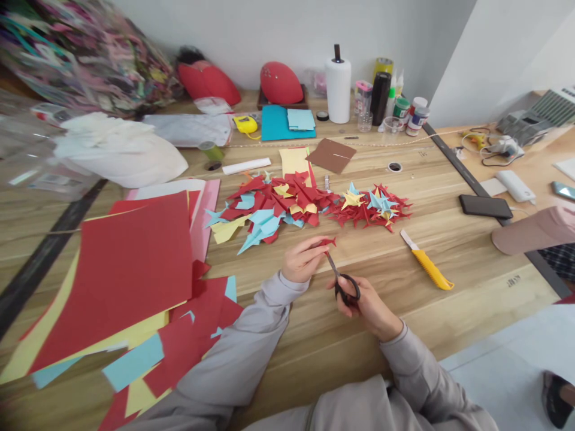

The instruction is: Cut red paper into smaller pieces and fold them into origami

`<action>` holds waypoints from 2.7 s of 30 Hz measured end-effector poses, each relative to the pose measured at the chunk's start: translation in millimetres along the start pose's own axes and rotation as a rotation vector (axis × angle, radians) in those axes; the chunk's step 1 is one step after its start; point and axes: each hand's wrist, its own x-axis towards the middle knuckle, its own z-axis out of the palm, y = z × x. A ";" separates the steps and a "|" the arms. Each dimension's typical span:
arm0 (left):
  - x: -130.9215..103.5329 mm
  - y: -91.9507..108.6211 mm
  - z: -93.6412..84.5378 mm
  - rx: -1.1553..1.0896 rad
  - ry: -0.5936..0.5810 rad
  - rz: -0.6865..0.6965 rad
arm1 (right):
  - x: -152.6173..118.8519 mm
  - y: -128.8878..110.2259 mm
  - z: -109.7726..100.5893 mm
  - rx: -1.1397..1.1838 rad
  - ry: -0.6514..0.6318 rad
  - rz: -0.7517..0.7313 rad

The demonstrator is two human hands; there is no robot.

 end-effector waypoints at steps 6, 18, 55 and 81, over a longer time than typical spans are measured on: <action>-1.0 0.6 0.2 0.003 -0.002 -0.030 | 0.0 0.4 -0.4 -0.002 0.004 -0.007; 0.0 2.0 -0.8 0.013 0.009 -0.015 | -0.2 0.4 -0.2 -0.004 0.001 -0.010; 0.6 3.1 -1.7 0.048 0.034 0.005 | 0.8 2.4 -2.8 0.029 -0.001 -0.007; 8.9 11.4 1.7 0.049 0.210 -0.031 | -13.6 -15.7 -51.6 -1.950 0.755 0.069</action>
